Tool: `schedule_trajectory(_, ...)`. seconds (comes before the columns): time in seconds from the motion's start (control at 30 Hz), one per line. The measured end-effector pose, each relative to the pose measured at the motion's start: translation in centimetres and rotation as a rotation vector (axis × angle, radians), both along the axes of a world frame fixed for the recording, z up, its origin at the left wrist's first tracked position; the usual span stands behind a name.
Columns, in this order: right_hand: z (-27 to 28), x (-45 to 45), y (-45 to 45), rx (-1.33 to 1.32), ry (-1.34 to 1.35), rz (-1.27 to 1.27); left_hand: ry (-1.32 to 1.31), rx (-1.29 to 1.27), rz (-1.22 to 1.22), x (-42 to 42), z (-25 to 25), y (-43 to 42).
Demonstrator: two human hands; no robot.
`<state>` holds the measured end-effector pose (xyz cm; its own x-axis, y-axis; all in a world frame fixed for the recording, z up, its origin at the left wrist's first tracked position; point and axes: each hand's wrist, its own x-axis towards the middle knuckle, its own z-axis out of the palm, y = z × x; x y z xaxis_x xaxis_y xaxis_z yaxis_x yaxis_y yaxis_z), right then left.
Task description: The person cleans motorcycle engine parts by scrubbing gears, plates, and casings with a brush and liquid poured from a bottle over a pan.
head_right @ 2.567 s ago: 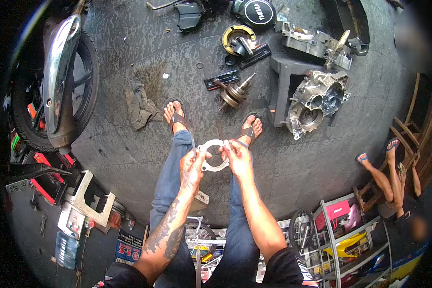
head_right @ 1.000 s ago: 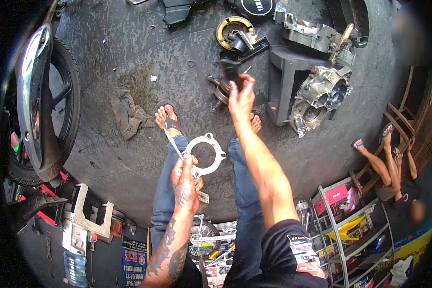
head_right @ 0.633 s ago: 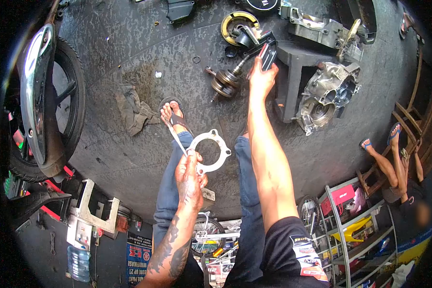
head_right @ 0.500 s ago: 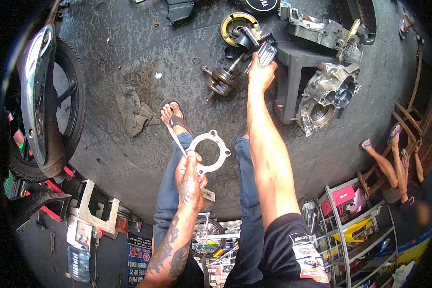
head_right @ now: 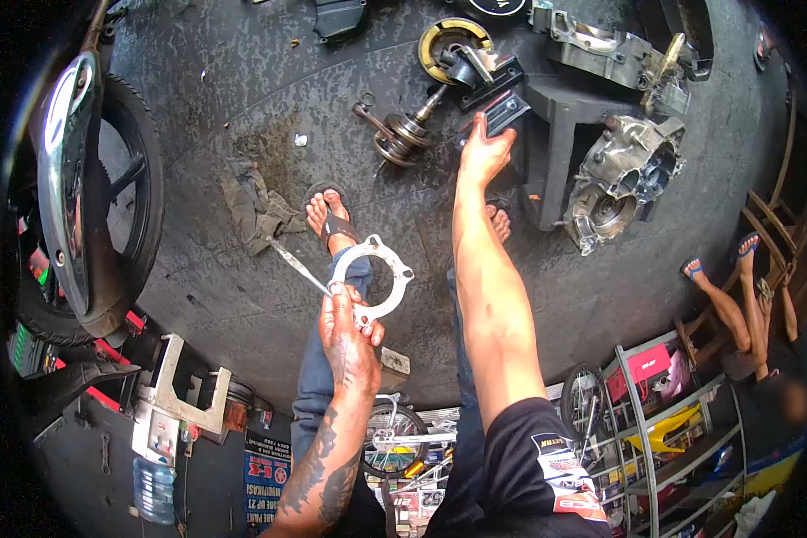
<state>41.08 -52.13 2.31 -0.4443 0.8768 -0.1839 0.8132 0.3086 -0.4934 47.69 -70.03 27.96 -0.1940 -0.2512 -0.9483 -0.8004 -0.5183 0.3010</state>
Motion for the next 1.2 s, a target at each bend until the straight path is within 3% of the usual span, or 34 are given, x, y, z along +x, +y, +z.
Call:
schedule_trajectory(0.17,-2.2,-1.7,2.4,-0.14,0.083,0.083,-0.009,-0.057,-0.031,-0.2,0.0,0.2)
schedule_trajectory(0.33,-3.4,-4.5,2.4,-0.179,-0.094,0.069,-0.028,-0.006,-0.054,-0.4,0.0,0.4)
schedule_trajectory(0.4,-4.8,-4.8,2.3,0.033,-0.085,0.193,-0.036,0.01,-0.063,-0.2,0.0,0.5)
schedule_trajectory(0.47,-5.2,-4.6,1.8,0.044,-0.053,0.167,-0.034,0.03,-0.061,-0.3,0.0,0.5)
schedule_trajectory(0.7,-2.2,-6.5,0.7,-0.032,-0.425,0.003,-0.054,-0.01,-0.06,-1.0,0.0,0.9)
schedule_trajectory(0.9,-2.9,-7.1,0.8,-0.039,-0.473,-0.01,-0.048,-0.009,-0.078,-1.1,0.0,1.0)
schedule_trajectory(1.0,-3.2,-5.8,1.4,-0.06,-0.33,0.042,-0.045,-0.01,-0.085,-0.9,-0.1,1.1)
schedule_trajectory(1.2,-3.0,-2.7,1.8,-0.042,-0.287,-0.02,-0.049,-0.007,-0.087,-0.8,-0.2,1.2)
